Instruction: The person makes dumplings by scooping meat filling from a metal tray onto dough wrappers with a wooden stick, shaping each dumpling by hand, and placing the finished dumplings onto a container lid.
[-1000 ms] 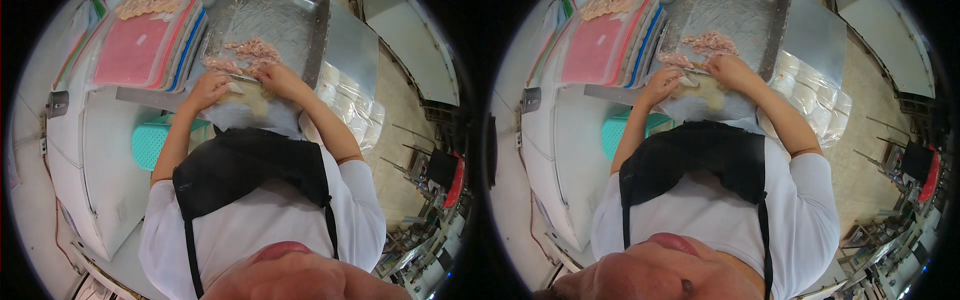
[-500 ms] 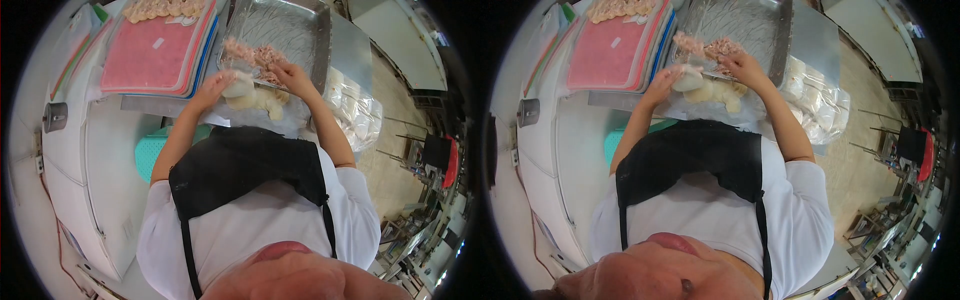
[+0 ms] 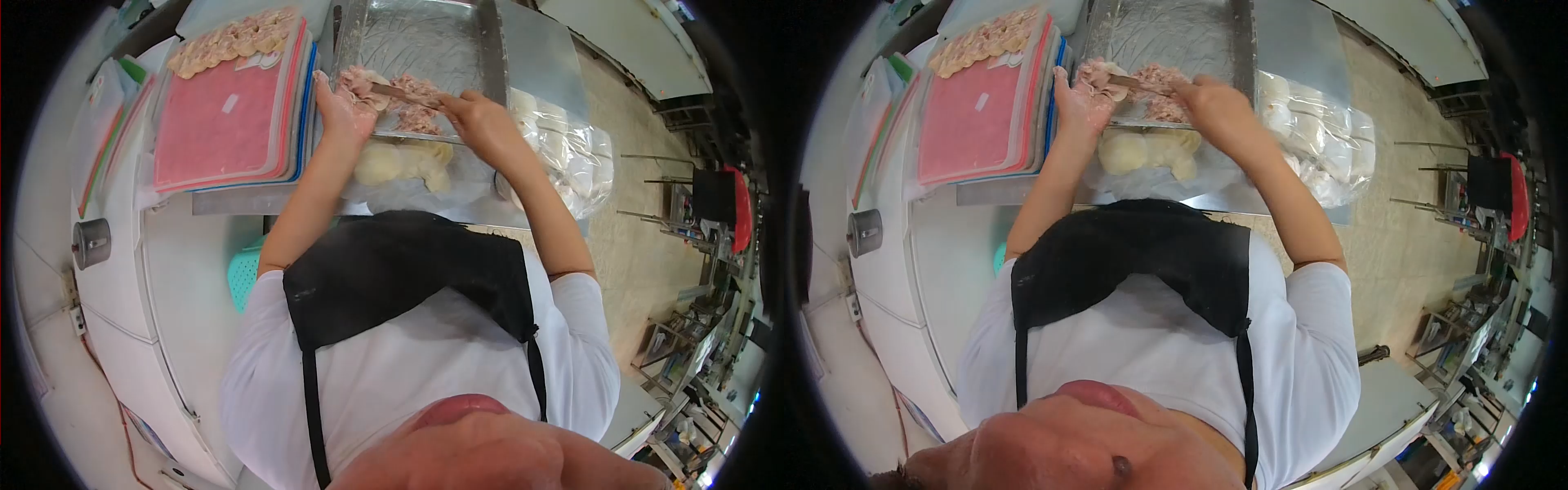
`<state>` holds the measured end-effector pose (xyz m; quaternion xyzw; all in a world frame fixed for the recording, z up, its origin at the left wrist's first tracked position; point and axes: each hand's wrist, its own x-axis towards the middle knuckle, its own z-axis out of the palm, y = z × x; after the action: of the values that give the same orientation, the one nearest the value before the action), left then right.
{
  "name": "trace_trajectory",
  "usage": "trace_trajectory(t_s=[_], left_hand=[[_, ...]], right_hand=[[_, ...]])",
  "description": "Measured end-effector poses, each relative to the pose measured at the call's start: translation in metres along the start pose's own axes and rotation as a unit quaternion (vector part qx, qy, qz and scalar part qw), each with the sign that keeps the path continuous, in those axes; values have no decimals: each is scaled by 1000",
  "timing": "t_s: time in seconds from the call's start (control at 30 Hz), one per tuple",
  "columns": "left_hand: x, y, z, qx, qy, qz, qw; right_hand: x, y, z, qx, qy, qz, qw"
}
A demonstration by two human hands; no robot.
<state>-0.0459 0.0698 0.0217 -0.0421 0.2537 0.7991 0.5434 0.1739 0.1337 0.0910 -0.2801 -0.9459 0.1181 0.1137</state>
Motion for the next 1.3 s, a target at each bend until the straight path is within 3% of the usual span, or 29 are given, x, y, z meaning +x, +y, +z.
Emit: trace_trajectory(t_s=[0.07,0.17,0.27,0.33,0.4,0.47,0.53,0.6,0.67,0.7,0.77,0.87,0.97,1.07,1.17,1.2,1.27,1.3], left_hand=[[-20,-3,31,30,-7,15,999],[-24,-3,39,48,51,20,997],[-22,-7,40,53,-15,35,998],[19,-4,-11,-86,-263,-66,959],[25,-7,-16,-119,-277,-67,951],[-9,-10,25,-51,-56,33,997],[-33,-17,47,136,-108,104,979],[-46,-18,59,347,-158,187,905],[-53,-12,64,564,-199,274,753],[-54,-12,70,591,-219,267,730],[-58,-9,80,643,-254,250,678],[-57,4,89,693,-266,28,669],[-55,5,73,733,-338,240,540],[-44,4,72,833,-295,123,452],[-18,-2,21,770,-141,152,603],[-15,-2,18,766,-106,107,624],[-14,-1,15,749,-35,14,662],[-15,-3,16,756,-42,31,653]], right_hand=[[-2,12,24,31,26,-37,999],[-3,20,-14,-58,-12,-34,998],[-7,8,-33,-22,62,-65,996],[-4,14,-18,17,24,-75,997],[1,29,-17,62,3,-94,994],[6,51,-30,116,-2,-126,985],[8,63,-39,243,-15,-53,969],[10,73,-43,311,-29,-35,949],[12,79,-57,321,-138,-18,937],[11,78,-65,323,-194,-11,926],[5,79,-67,323,-208,-18,923],[8,80,-55,348,-174,-87,917],[13,93,-21,347,-174,-129,912],[33,115,3,293,-170,-155,928],[35,115,-3,147,-71,-133,978],[36,111,-7,83,-23,-120,989],[23,94,-5,97,21,-169,981],[17,88,2,104,41,-192,975]])
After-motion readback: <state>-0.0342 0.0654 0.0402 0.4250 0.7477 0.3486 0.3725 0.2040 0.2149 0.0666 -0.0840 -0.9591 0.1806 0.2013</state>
